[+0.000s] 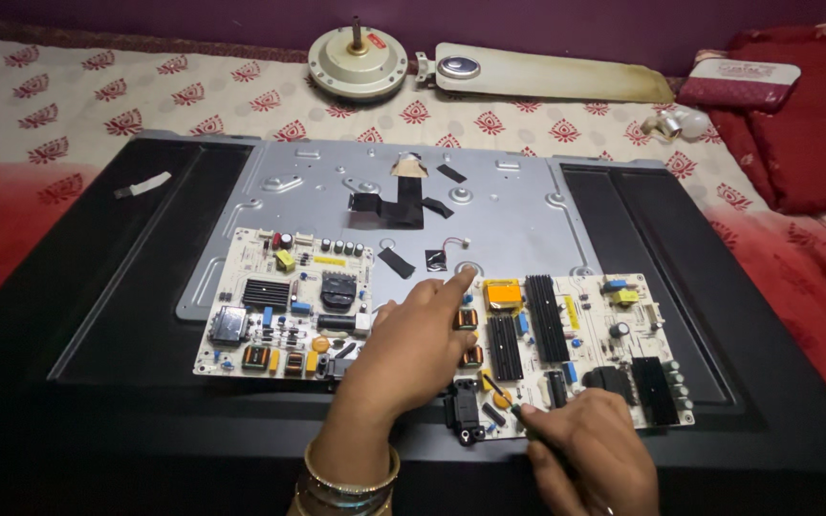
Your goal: The person uses a screwdriver to manipulate components on a disassembled television circuit board. They repeatedly probe and adjust parts on the board, which is placed on a bed.
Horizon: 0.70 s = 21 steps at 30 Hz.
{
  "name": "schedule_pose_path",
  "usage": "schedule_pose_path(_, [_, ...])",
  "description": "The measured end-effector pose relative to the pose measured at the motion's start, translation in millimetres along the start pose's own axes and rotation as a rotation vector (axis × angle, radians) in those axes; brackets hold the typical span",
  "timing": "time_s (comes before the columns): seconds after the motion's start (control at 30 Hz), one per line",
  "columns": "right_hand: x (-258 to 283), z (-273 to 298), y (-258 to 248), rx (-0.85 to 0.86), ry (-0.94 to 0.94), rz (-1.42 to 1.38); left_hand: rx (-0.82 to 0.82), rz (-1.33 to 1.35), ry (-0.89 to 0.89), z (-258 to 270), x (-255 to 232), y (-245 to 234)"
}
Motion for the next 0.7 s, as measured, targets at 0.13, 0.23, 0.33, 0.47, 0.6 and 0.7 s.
schedule_pose_path(0.13, [1.0,-10.2,1.4,0.01,0.062,0.016,-0.061,0.028,0.031,-0.1,0.0,0.9])
schedule_pose_path(0.23, [-0.8,-17.5,2.2,0.064,0.071,0.05,-0.055,0.048,0.018,1.3,-1.6,-2.2])
schedule_pose_path(0.33, [-2.0,-20.2,5.2,0.068,0.067,0.048,-0.039,0.062,-0.019,2.2,-4.9,-6.7])
schedule_pose_path(0.47, [-4.9,-15.5,7.7,0.051,-0.007,0.043,-0.047,0.066,-0.008,1.4,-3.0,-6.3])
schedule_pose_path(0.6, [-12.1,-7.0,3.1,0.034,0.113,-0.043,-0.043,0.058,0.049,-1.7,-0.2,-4.0])
schedule_pose_path(0.7, [-20.8,-6.0,5.1,0.093,0.373,-0.157,0.073,0.101,-0.1,-0.9,-0.3,-5.3])
Point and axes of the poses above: each hand's wrist, its own z-axis away from the middle knuckle, its own y-axis out of the palm, x = y × z, the point moved 2 cm from there along -z, towards the middle knuckle, and after that the axes turned 6 degrees about z, right-handed, at the moved point
